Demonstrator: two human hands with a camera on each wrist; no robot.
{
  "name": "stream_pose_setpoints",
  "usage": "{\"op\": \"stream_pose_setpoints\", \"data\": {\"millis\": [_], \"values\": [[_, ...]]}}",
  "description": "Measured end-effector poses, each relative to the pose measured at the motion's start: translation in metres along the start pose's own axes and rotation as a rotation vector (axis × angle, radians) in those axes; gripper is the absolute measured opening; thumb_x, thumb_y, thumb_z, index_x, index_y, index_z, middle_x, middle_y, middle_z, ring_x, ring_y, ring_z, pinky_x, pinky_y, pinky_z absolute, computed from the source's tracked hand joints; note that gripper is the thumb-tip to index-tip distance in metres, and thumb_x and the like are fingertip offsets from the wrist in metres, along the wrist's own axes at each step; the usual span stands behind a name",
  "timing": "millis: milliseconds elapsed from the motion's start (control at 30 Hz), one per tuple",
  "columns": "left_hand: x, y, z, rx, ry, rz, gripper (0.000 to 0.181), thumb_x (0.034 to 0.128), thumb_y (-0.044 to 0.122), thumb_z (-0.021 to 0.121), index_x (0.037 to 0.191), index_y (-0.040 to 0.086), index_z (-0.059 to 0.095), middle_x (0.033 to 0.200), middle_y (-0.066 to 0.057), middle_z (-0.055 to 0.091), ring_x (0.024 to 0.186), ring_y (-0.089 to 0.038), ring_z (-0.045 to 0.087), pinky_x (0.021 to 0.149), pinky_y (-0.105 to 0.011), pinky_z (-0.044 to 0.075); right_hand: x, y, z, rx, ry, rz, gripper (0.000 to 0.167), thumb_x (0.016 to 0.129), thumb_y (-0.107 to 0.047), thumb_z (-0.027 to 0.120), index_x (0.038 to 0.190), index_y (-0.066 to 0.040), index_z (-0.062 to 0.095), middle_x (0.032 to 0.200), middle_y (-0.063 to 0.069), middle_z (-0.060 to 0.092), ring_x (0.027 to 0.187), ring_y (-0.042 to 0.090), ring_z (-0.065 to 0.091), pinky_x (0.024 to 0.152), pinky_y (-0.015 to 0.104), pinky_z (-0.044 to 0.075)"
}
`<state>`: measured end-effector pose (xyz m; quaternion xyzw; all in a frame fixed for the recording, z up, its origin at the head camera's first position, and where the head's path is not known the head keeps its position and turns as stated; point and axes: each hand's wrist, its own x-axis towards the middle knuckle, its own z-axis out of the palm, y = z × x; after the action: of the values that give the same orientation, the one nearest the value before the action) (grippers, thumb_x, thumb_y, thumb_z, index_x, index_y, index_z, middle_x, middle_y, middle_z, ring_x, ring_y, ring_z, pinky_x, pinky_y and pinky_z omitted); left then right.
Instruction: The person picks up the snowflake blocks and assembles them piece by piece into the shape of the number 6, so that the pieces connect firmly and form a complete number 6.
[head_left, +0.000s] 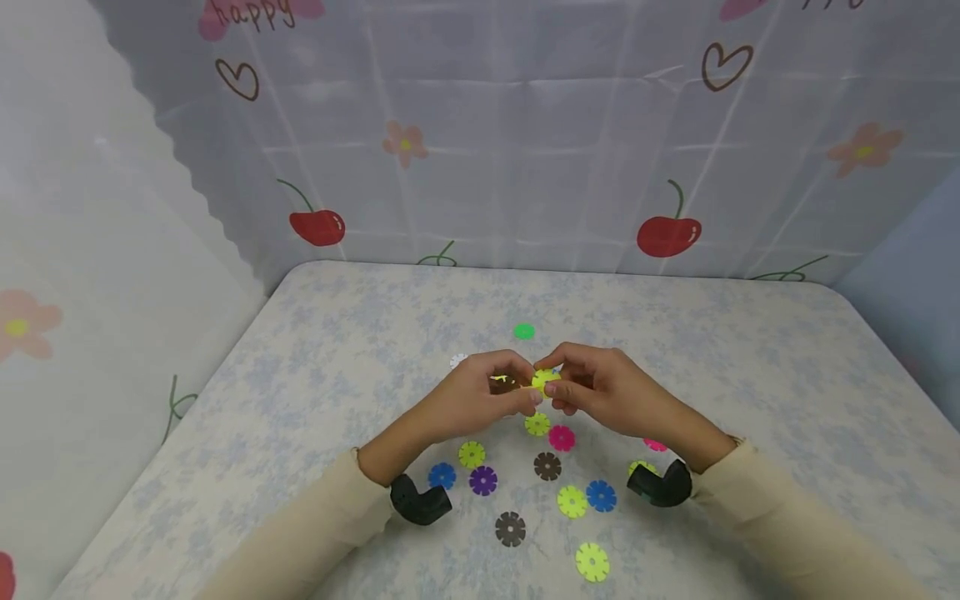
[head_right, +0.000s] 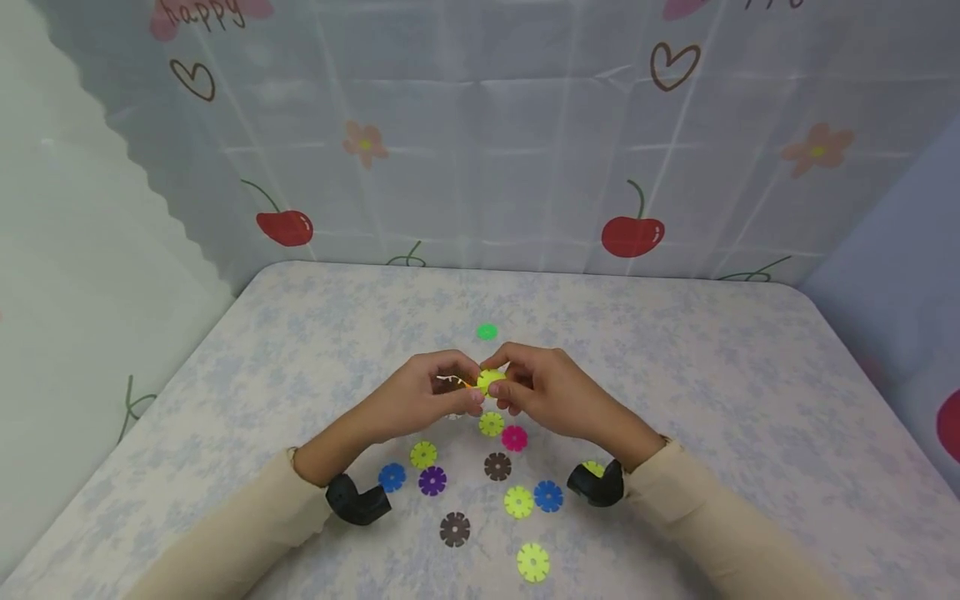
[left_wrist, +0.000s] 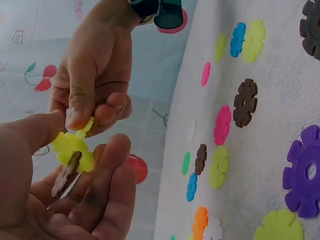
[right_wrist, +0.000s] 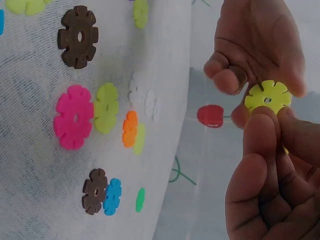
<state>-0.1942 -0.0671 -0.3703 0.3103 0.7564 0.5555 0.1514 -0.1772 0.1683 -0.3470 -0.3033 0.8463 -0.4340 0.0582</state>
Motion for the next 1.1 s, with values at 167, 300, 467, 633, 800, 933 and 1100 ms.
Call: {"op": "stream_pose_setpoints", "data": {"millis": [167, 300, 467, 633, 800, 933, 1100], "values": [[0.000, 0.000, -0.002, -0.176, 0.013, -0.159, 0.018, 0.1022, 0.020, 0.063, 0.112, 0.004, 0.065, 0.100, -0.018, 0.066, 0.087, -0.026, 0.073, 0.084, -0.041, 0.057, -0.001, 0.008, -0.001, 0.017, -0.021, 0.080, 0.031, 0.099, -0.018, 0.069, 0.129, -0.013, 0.061, 0.080, 0.001, 0.067, 0.076, 0.030, 0.066, 0.065, 0.035, 0.054], [0.001, -0.001, -0.004, -0.265, 0.081, -0.208, 0.025, 0.1024, 0.014, 0.061, 0.126, 0.004, 0.062, 0.107, -0.023, 0.063, 0.090, -0.025, 0.072, 0.087, -0.038, 0.057, -0.008, 0.018, -0.002, -0.053, -0.077, 0.135, 0.028, 0.099, -0.022, 0.069, 0.124, -0.011, 0.064, 0.091, 0.001, 0.068, 0.085, 0.024, 0.066, 0.070, 0.036, 0.054], [0.000, -0.001, -0.005, -0.355, 0.130, -0.251, 0.038, 0.1026, 0.011, 0.059, 0.140, 0.006, 0.057, 0.112, -0.019, 0.063, 0.089, -0.019, 0.069, 0.090, -0.036, 0.055, -0.016, 0.033, 0.003, -0.156, -0.169, 0.105, 0.026, 0.095, -0.016, 0.073, 0.119, -0.009, 0.068, 0.099, -0.007, 0.065, 0.093, 0.014, 0.061, 0.077, 0.032, 0.054], [0.002, 0.000, -0.003, -0.463, 0.181, -0.304, 0.035, 0.1044, 0.014, 0.056, 0.137, 0.001, 0.057, 0.107, -0.009, 0.062, 0.087, -0.018, 0.066, 0.092, -0.037, 0.054, -0.021, 0.043, 0.012, -0.200, -0.208, 0.089, 0.027, 0.089, -0.019, 0.080, 0.115, -0.014, 0.073, 0.099, -0.008, 0.062, 0.090, 0.012, 0.057, 0.078, 0.030, 0.052], [0.004, 0.000, -0.001, -0.548, 0.261, -0.330, 0.024, 0.1050, 0.015, 0.056, 0.124, 0.002, 0.063, 0.103, -0.007, 0.060, 0.085, -0.018, 0.065, 0.090, -0.037, 0.052, -0.019, 0.043, 0.018, -0.281, -0.211, 0.093, 0.024, 0.087, -0.017, 0.082, 0.111, -0.018, 0.075, 0.096, -0.007, 0.057, 0.087, 0.014, 0.054, 0.076, 0.030, 0.050], [0.005, -0.001, 0.000, -0.567, 0.285, -0.351, 0.016, 0.1035, 0.017, 0.059, 0.112, 0.006, 0.068, 0.098, -0.004, 0.064, 0.084, -0.017, 0.066, 0.083, -0.033, 0.050, -0.020, 0.043, 0.020, -0.304, -0.198, 0.082, 0.021, 0.087, -0.014, 0.082, 0.105, -0.019, 0.072, 0.096, -0.008, 0.057, 0.087, 0.013, 0.054, 0.077, 0.031, 0.051], [0.006, -0.004, 0.001, -0.554, 0.295, -0.348, 0.011, 0.1003, 0.016, 0.064, 0.093, 0.011, 0.071, 0.092, -0.003, 0.066, 0.079, -0.018, 0.064, 0.075, -0.031, 0.043, -0.021, 0.043, 0.019, -0.290, -0.180, 0.073, 0.022, 0.088, -0.008, 0.078, 0.092, -0.020, 0.061, 0.083, -0.008, 0.054, 0.077, 0.012, 0.052, 0.067, 0.029, 0.048]]}}
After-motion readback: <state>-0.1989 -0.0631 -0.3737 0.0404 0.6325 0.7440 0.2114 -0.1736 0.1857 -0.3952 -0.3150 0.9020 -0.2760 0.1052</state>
